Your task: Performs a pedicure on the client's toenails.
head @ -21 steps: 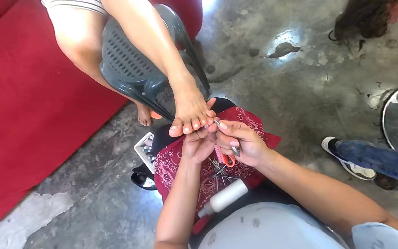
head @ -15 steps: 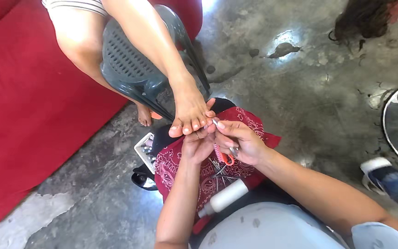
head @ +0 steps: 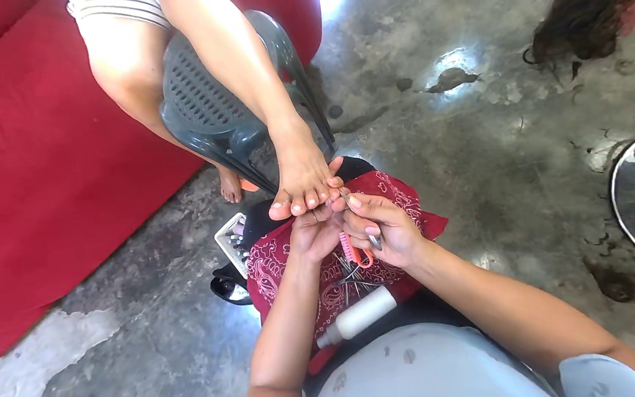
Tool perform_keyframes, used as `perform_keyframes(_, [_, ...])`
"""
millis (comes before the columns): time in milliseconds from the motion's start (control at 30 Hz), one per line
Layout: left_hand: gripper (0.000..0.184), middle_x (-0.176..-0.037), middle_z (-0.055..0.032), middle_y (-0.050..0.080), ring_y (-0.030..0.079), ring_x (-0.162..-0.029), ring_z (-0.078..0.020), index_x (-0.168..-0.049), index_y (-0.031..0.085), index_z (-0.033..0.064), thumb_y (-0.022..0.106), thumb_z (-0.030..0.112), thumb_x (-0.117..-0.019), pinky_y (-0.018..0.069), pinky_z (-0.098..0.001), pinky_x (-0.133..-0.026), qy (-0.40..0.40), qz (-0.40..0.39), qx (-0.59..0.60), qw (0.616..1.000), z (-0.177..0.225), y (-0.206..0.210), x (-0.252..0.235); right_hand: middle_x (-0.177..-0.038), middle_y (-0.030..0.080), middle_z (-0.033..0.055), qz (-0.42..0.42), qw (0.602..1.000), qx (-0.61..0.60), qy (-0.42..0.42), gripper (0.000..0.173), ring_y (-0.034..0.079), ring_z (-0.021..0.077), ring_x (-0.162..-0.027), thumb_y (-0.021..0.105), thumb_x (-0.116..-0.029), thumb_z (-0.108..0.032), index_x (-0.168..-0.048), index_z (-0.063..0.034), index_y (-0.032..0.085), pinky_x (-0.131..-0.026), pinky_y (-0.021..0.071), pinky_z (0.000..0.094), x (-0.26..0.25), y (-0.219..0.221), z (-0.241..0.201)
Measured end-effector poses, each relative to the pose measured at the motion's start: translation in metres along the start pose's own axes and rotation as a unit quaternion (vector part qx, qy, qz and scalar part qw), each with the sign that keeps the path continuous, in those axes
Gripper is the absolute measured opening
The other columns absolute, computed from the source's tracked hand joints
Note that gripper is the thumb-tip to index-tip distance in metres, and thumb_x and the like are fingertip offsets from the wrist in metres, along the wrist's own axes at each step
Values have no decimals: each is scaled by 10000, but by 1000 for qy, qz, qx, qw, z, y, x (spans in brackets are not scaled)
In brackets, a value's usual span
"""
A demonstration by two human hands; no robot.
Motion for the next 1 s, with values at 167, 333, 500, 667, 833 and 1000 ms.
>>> perform_keyframes(167, [555, -1063, -66, 674, 685, -978, -166, -1424, 477, 75, 687, 48, -911, 568, -312, -902, -3, 4, 4, 1000, 1, 0, 1, -593, 474, -48, 26, 999, 26, 19, 261, 432, 0, -453, 483, -1066, -231, -1009, -66, 677, -434, 383, 134, -2, -1, -3])
perform_keyframes(333, [649, -1086, -62, 670, 687, -973, -157, -1483, 422, 76, 709, 48, -901, 569, -304, -909, 4, 14, -13, 1000, 0, 0, -1, -587, 458, -58, 7, 1000, 16, 10, 282, 431, 0, -455, 438, -1081, -230, -1024, -58, 653, -445, 380, 134, -1, -1, -3])
perform_keyframes(500, [408, -1069, -65, 687, 673, -1026, -185, -1273, 602, 57, 727, 60, -885, 548, -354, -946, 24, 15, -44, 999, 1, 0, -2, -539, 417, -81, -17, 1000, 20, -17, 297, 402, -13, -421, 446, -1074, -269, -896, -114, 627, -414, 344, 130, -3, -1, -16])
perform_keyframes(667, [307, -1071, -59, 711, 692, -1011, -184, -1178, 680, 97, 745, 103, -877, 567, -367, -925, 5, 1, -69, 998, -1, -3, -2, -523, 440, -59, -72, 989, 47, -117, 332, 439, 10, -414, 468, -1077, -306, -852, -109, 612, -410, 380, 154, -24, 24, -44])
perform_keyframes(833, [139, -947, -93, 720, 697, -969, -245, -922, 739, 85, 785, 146, -806, 544, -427, -941, 29, 55, -42, 997, -3, -2, -2, -643, 501, -41, -1, 960, 167, -226, 257, 509, 57, -538, 483, -1084, -340, -1029, -127, 616, -561, 502, 234, -62, 44, -79])
perform_keyframes(1000, [185, -1078, -75, 757, 710, -1061, -199, -1031, 781, 115, 747, 139, -851, 544, -385, -991, 32, -28, -101, 994, -1, 9, -3, -606, 534, -119, -65, 971, 180, -146, 163, 493, -32, -505, 632, -1002, -325, -934, -193, 699, -498, 441, 156, -40, 32, -53])
Point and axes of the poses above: each hand's wrist, its own x-axis away from the middle knuckle, its own y-axis out of the palm, z = x × y, the point moved 4 cm from there along -x, towards the middle knuckle
